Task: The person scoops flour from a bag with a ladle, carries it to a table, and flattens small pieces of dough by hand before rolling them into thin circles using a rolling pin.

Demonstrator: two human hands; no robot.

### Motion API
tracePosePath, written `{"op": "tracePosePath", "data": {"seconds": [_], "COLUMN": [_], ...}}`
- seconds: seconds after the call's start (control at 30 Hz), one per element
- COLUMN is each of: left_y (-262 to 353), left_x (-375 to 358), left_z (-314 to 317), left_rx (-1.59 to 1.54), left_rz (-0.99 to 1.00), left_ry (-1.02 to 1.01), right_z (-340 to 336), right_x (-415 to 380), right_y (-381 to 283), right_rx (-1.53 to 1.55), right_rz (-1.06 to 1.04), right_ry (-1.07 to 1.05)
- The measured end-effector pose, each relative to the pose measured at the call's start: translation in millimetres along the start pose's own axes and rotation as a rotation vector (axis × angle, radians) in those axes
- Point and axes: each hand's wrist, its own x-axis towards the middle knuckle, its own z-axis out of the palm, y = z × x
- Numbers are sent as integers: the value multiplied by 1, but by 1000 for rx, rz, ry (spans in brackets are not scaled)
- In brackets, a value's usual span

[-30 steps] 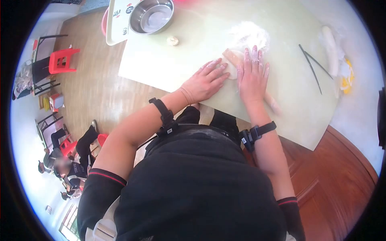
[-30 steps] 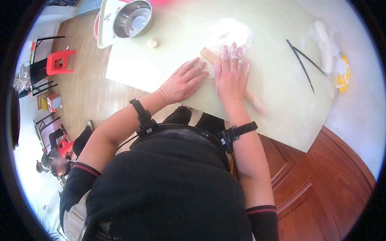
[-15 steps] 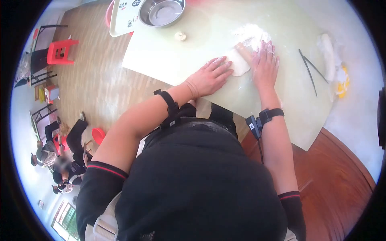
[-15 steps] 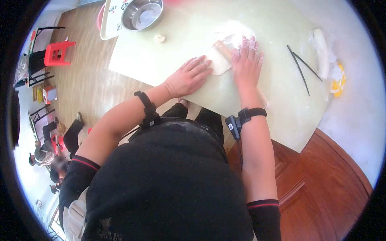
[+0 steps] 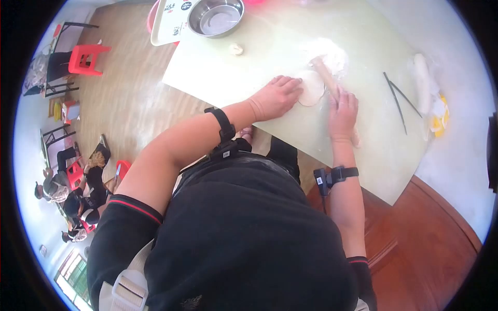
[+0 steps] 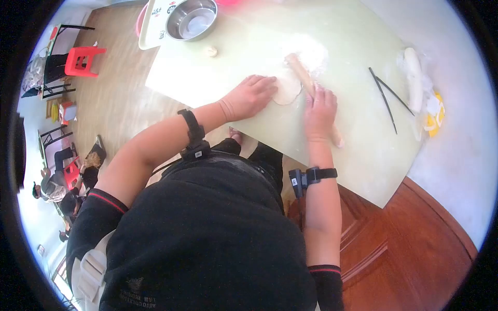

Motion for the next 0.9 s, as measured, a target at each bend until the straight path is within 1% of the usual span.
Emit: {"op": "tracePosePath", "data": {"seconds": [0.03, 0.07, 0.2, 0.27, 0.3, 0.37, 0.4, 0.47, 0.6, 0.8, 0.9], "left_y": [5, 9, 5, -1, -2, -2, -1, 1, -1, -2, -2], "left_x": [0, 0, 1, -3, -7, -10, -10, -11, -12, -17, -15], "left_z": [0, 1, 0, 4, 5, 4, 6, 9, 8, 8, 9], "left_rx": [-27, -19, 4, 74, 71, 13, 10, 30, 12, 12, 3], "left_rz": [-28, -38, -21, 41, 37, 53, 45, 43, 50, 33, 30], "left_ry": [-23, 12, 19, 19, 22, 14, 21, 30, 26, 23, 28], "right_z": [-6, -10, -14, -10, -3, 9, 8, 5, 9, 13, 12], "right_x": [2, 1, -14, -24, -29, -34, -31, -22, -8, 4, 9], "right_y": [2, 3, -7, -18, -25, -34, -38, -44, -26, -6, 3], "right_rx": [54, 106, 144, 37, 33, -183, -187, -188, -253, -235, -161], "right_rz": [6, 12, 2, 36, 32, 25, 17, 146, 138, 116, 122], "right_ry": [44, 86, 12, -151, -156, 3, -1, -125, -107, -84, -119]}}
